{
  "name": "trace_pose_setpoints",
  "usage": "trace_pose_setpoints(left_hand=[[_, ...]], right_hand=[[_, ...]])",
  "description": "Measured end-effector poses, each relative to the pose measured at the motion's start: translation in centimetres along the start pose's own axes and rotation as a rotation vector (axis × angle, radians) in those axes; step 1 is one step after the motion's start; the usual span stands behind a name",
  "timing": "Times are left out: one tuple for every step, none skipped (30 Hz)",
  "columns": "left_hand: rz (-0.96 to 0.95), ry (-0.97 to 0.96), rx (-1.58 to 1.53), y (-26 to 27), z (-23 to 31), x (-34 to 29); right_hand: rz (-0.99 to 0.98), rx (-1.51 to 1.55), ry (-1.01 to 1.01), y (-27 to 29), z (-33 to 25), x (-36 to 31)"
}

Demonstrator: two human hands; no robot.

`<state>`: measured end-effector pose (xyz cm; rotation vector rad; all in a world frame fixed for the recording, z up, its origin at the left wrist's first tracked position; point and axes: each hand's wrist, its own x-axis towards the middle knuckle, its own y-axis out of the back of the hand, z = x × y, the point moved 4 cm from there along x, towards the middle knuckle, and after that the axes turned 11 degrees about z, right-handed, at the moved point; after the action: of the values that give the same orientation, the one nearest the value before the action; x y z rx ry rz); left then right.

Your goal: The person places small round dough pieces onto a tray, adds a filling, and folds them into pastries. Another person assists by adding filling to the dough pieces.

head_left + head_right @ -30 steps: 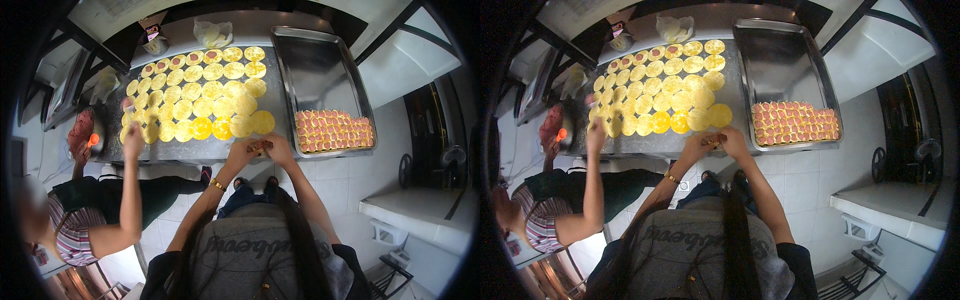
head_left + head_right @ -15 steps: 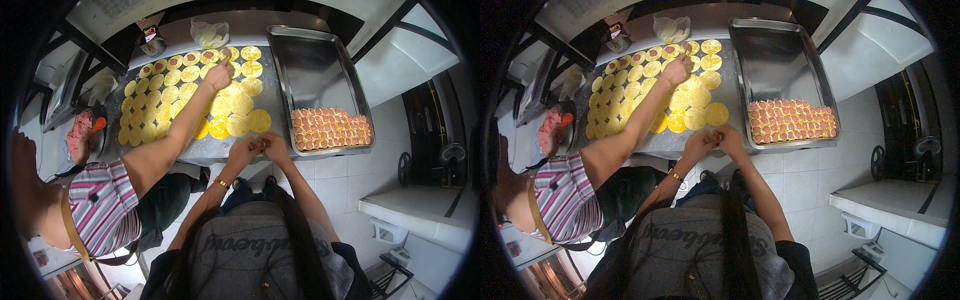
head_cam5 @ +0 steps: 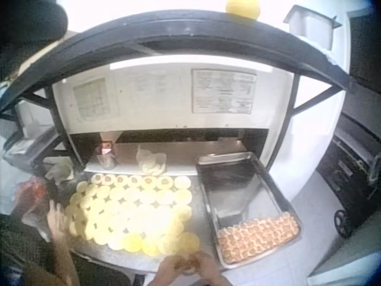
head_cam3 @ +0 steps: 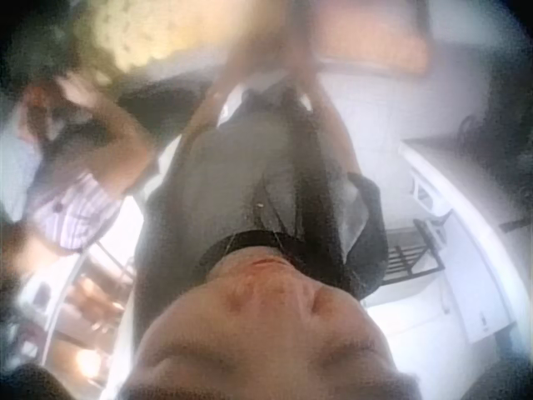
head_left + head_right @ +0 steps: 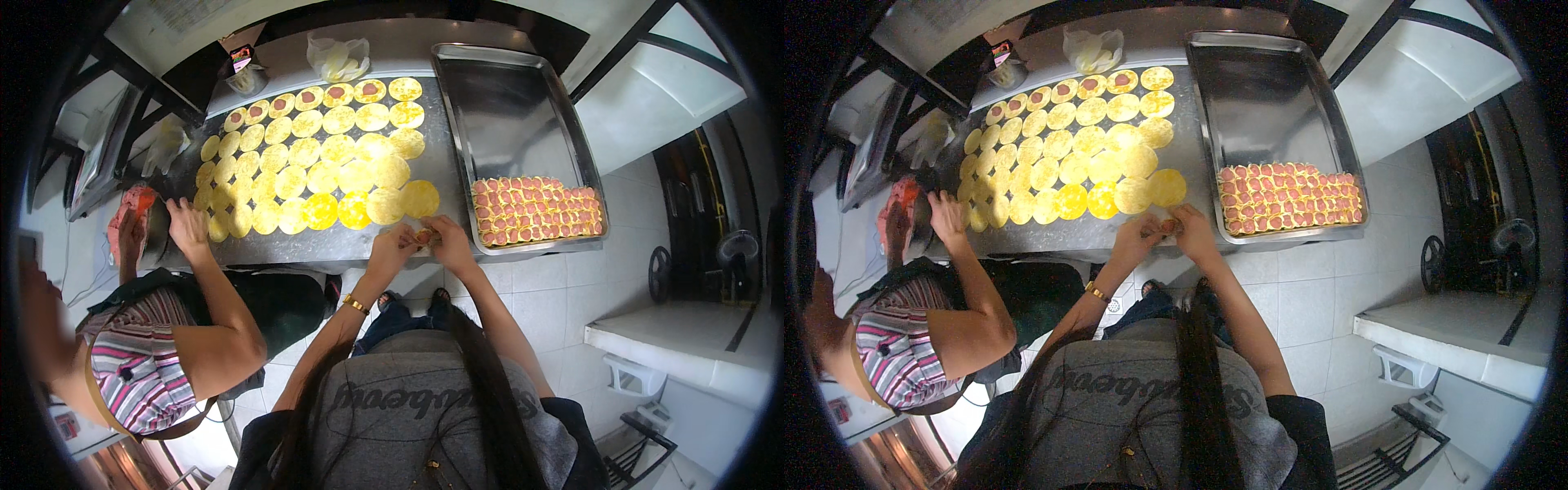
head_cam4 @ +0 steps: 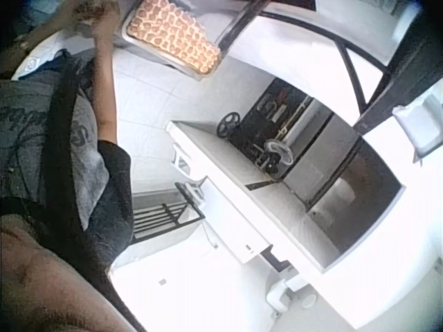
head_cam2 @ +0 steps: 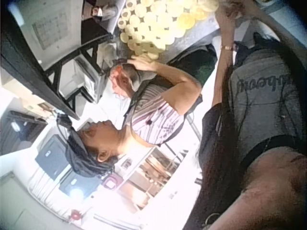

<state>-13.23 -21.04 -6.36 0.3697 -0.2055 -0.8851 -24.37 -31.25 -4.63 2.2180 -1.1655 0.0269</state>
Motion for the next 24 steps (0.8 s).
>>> trace_pose_setpoints(left_hand=[[0.02, -0.009, 0.017, 0.1, -0.1, 0.1], [0.039, -0.019, 0.035, 0.2, -0.1, 0.2], [0.059, -0.03, 0.052, 0.3, -0.1, 0.3], [0.044, -0.037, 0.046, 0.1, -0.1, 0.4], [0.029, -0.044, 0.041, 0.0, 0.0, 0.4], [0.015, -0.053, 0.036, -0.1, 0.2, 0.4], [0.008, -0.041, 0.046, 0.0, 0.4, 0.4], [0.001, -0.029, 0.056, 0.0, 0.6, 0.3], [-0.004, -0.015, 0.066, 0.1, 0.7, 0.2], [0.018, -0.034, 0.061, 0.1, 0.6, 0.2], [0.04, -0.053, 0.057, 0.1, 0.4, 0.2], [0.062, -0.072, 0.051, 0.1, 0.2, 0.2], [0.06, -0.079, 0.034, -0.1, -0.1, 0.2], [0.058, -0.085, 0.017, -0.1, -0.3, 0.3], [0.056, -0.092, 0.001, -0.1, -0.3, 0.4], [0.052, -0.082, 0.025, 0.0, -0.4, 0.4], [0.048, -0.073, 0.048, 0.1, -0.5, 0.4], [0.043, -0.064, 0.07, 0.1, -0.5, 0.5], [0.061, -0.06, 0.053, 0.1, -0.7, 0.6], [0.078, -0.056, 0.036, 0.2, -0.9, 0.6], [0.09, -0.056, 0.016, 0.2, -0.8, 0.8], [0.094, -0.063, 0.018, 0.2, -0.7, 0.8], [0.098, -0.071, 0.02, 0.3, -0.7, 0.8], [0.101, -0.081, 0.02, 0.3, -0.5, 0.8]], right_hand=[[0.009, -0.033, 0.022, 0.1, -0.2, -0.1], [0.017, -0.065, 0.044, 0.2, -0.4, -0.2], [0.027, -0.098, 0.067, 0.2, -0.5, -0.2], [-0.013, -0.083, 0.041, 0.0, -0.4, -0.2], [-0.053, -0.069, 0.016, -0.2, -0.1, -0.2], [-0.093, -0.053, -0.008, -0.5, 0.1, -0.1], [-0.043, -0.039, 0.026, -0.4, 0.1, 0.0], [0.007, -0.025, 0.06, -0.3, 0.0, 0.1], [0.055, -0.01, 0.094, -0.2, -0.3, 0.1], [0.078, -0.052, 0.12, -0.2, -0.5, 0.0], [0.101, -0.094, 0.147, -0.2, -0.8, -0.2], [0.124, -0.138, 0.173, -0.1, -1.1, -0.3], [0.095, -0.101, 0.135, -0.4, -0.8, -0.3], [0.066, -0.065, 0.097, -0.8, -0.4, -0.4], [0.037, -0.027, 0.058, -1.1, -0.1, -0.4], [0.012, -0.017, 0.053, -1.2, 0.1, -0.3], [-0.012, -0.007, 0.047, -1.3, 0.4, -0.2], [-0.037, 0.001, 0.041, -1.2, 0.5, 0.0], [-0.034, -0.029, 0.077, -1.3, 0.3, 0.0], [-0.029, -0.06, 0.113, -1.4, 0.1, 0.0], [-0.02, -0.097, 0.146, -1.3, -0.2, 0.0], [-0.011, -0.093, 0.134, -1.5, -0.2, 0.0], [-0.001, -0.089, 0.121, -1.9, -0.1, -0.1], [0.011, -0.088, 0.11, -2.1, -0.2, 0.0]])
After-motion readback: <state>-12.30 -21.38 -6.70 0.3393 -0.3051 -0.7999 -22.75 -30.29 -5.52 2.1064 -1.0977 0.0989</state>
